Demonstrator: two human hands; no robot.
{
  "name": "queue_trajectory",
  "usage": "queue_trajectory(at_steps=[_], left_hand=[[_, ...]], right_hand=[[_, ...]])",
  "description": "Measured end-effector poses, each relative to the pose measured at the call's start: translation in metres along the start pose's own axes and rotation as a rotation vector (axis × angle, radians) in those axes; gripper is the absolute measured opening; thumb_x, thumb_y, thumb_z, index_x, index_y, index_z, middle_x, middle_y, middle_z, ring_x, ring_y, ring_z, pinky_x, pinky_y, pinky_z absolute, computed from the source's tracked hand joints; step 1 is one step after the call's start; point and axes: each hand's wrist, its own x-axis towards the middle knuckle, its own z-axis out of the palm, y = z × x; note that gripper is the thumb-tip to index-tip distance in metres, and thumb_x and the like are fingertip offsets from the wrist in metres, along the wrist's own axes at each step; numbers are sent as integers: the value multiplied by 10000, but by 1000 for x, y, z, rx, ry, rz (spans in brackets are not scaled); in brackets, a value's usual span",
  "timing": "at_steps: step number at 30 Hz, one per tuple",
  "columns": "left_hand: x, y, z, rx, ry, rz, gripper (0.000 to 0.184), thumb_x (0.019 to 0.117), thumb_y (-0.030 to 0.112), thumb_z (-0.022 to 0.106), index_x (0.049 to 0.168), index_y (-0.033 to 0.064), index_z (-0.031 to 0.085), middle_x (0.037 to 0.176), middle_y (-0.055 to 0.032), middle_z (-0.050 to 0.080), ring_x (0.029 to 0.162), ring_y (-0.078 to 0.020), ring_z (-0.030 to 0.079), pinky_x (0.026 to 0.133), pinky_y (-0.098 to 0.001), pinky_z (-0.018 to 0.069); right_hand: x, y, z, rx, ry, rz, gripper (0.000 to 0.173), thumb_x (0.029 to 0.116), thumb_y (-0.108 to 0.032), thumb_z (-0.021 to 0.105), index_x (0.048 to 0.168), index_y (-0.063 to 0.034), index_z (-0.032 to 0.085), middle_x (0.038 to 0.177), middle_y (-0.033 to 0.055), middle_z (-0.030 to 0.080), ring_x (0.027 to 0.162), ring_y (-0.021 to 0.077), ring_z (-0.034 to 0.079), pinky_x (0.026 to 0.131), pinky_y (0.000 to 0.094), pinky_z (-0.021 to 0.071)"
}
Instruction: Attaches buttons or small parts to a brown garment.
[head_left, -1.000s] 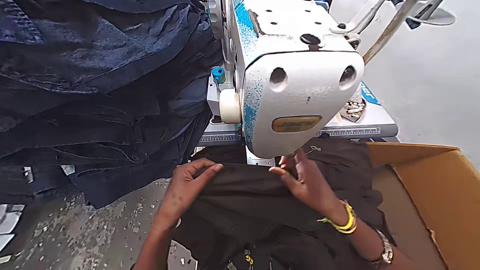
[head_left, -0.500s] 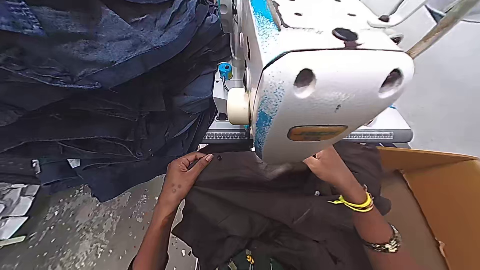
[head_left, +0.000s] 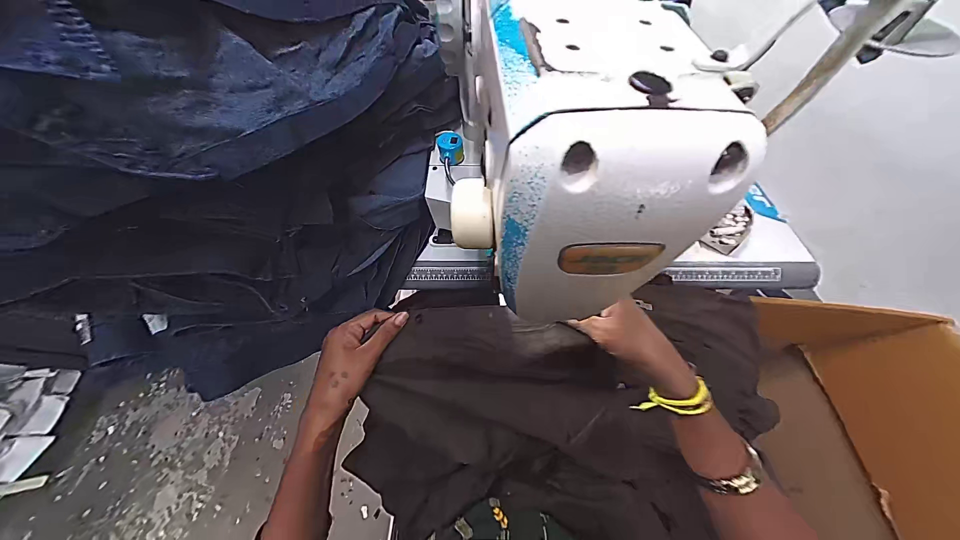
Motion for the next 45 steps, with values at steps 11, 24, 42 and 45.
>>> queue_trajectory(at_steps=[11, 24, 42, 45], left_hand=[[13, 20, 20, 59, -64, 123, 258, 952, 371, 653, 900, 139, 750, 823, 112, 690, 734, 84, 591, 692, -164, 479], [4, 62, 88, -214, -343, 89, 489, 1060, 233, 468, 1443, -69, 447, 1323, -146, 601, 1160, -45, 599, 1001, -219, 489], [-12, 67, 93, 2, -169, 333, 326, 974, 234, 576, 714, 49, 638, 576, 34, 514, 531, -6, 476, 521, -212, 403], [-39, 76, 71, -9, -400, 549, 424, 1048, 313, 530, 677, 107, 530, 533, 20, 415, 474, -63, 408, 457, -234, 331]], right_hand=[[-15, 35, -67, -81, -234, 108, 92, 946, -122, 608, 1008, -95, 671, 839, -94, 618, 708, -65, 516, 660, 152, 432], [54, 66, -34, -931, 223, -84, 474, 915, -106, 736, 1343, 59, 614, 1249, 305, 617, 1124, 501, 601, 841, 640, 461], [5, 9, -25, -579, 478, -418, 152, 887, -145, 682, 838, -4, 713, 752, 125, 685, 679, 240, 674, 596, 403, 532], [-8, -7, 8, -764, 356, -814, 259, 1025, -193, 525, 812, -95, 635, 675, 64, 625, 632, 220, 610, 581, 344, 472]])
